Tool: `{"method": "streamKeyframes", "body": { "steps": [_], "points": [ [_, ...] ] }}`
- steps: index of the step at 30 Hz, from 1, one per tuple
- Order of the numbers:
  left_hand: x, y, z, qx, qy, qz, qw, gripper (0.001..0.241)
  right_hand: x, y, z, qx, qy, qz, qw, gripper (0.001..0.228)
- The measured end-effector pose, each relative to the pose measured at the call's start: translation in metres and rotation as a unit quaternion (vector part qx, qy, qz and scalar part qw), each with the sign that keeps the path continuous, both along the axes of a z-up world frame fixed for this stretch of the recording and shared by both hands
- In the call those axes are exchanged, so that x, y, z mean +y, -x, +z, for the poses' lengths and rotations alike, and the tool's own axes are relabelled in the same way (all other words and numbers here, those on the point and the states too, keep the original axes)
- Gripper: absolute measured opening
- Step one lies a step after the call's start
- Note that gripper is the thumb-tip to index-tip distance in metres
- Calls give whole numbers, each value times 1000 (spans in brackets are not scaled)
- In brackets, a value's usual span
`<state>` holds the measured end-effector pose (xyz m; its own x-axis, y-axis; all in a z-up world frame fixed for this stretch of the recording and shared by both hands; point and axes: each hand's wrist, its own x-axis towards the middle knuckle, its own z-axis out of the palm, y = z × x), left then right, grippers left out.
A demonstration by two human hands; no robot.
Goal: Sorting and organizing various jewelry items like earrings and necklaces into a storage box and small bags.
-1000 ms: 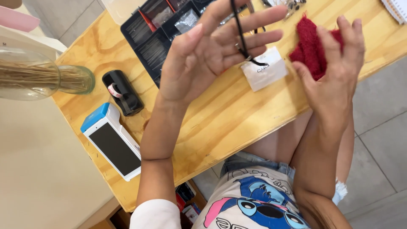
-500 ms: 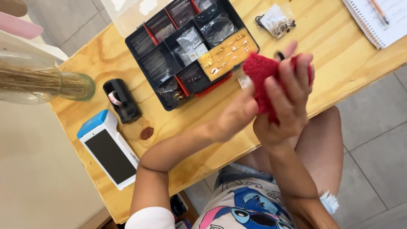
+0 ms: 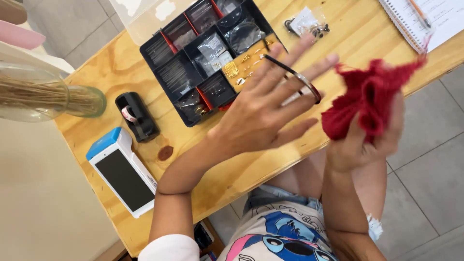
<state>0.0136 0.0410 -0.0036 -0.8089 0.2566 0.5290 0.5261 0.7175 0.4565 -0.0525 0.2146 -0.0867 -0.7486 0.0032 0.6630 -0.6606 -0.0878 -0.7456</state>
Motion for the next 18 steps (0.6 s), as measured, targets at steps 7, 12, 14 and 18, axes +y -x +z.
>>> {"method": "streamKeyframes", "body": {
  "steps": [7, 12, 14, 18],
  "points": [
    [6, 13, -60, 113, 315, 24, 942, 22, -23, -4, 82, 119, -268, 166, 941, 30],
    [2, 18, -35, 84, 324, 29, 942, 41, -6, 2, 47, 156, -290, 148, 933, 42],
    [12, 12, -62, 50, 318, 10, 947, 49, -3, 4, 65, 124, -352, 145, 916, 42],
    [-4, 14, -71, 138, 369, 60, 917, 22, 1, 16, 43, 172, -279, 248, 912, 35]
  ]
}}
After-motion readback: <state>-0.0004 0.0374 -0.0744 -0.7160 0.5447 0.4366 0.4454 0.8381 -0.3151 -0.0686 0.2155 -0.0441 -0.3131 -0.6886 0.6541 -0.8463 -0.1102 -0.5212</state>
